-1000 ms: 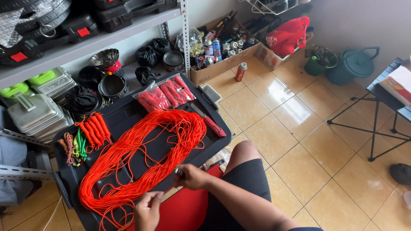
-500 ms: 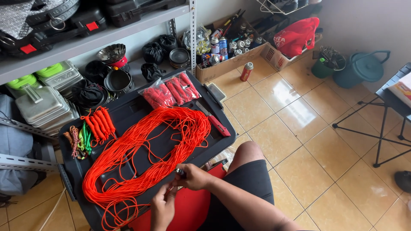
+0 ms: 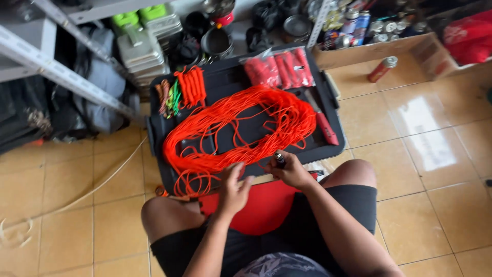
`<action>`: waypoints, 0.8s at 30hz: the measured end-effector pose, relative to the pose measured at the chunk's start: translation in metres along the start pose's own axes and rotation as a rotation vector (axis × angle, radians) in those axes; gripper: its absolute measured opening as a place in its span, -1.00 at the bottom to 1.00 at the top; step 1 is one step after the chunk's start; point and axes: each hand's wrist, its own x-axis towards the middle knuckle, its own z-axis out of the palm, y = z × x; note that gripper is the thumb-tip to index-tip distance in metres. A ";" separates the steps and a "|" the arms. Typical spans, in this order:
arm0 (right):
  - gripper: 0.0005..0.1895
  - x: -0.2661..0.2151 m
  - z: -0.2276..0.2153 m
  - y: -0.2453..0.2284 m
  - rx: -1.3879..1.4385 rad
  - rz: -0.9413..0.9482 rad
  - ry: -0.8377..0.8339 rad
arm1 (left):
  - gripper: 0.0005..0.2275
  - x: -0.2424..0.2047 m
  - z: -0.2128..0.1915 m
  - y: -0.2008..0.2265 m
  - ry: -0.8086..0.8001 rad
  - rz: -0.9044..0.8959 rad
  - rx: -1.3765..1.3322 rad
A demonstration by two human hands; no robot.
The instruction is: The person sits on a low seat and ties knots in a long red cord. They repeatedly pull the cord, form loops, and tighten the knots by hand. The cord remains on a black tray in front of them.
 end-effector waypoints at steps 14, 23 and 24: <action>-0.73 -0.005 0.018 -0.017 -0.095 -0.080 -0.117 | -0.87 -0.006 -0.003 0.021 -0.197 -0.514 -0.223; -0.74 -0.001 -0.001 -0.014 -0.079 -0.004 0.062 | -0.81 -0.008 -0.005 0.006 -0.116 -0.522 -0.174; -0.75 0.000 -0.005 -0.012 -0.052 0.032 0.135 | -0.79 -0.010 -0.005 0.003 -0.084 -0.529 -0.176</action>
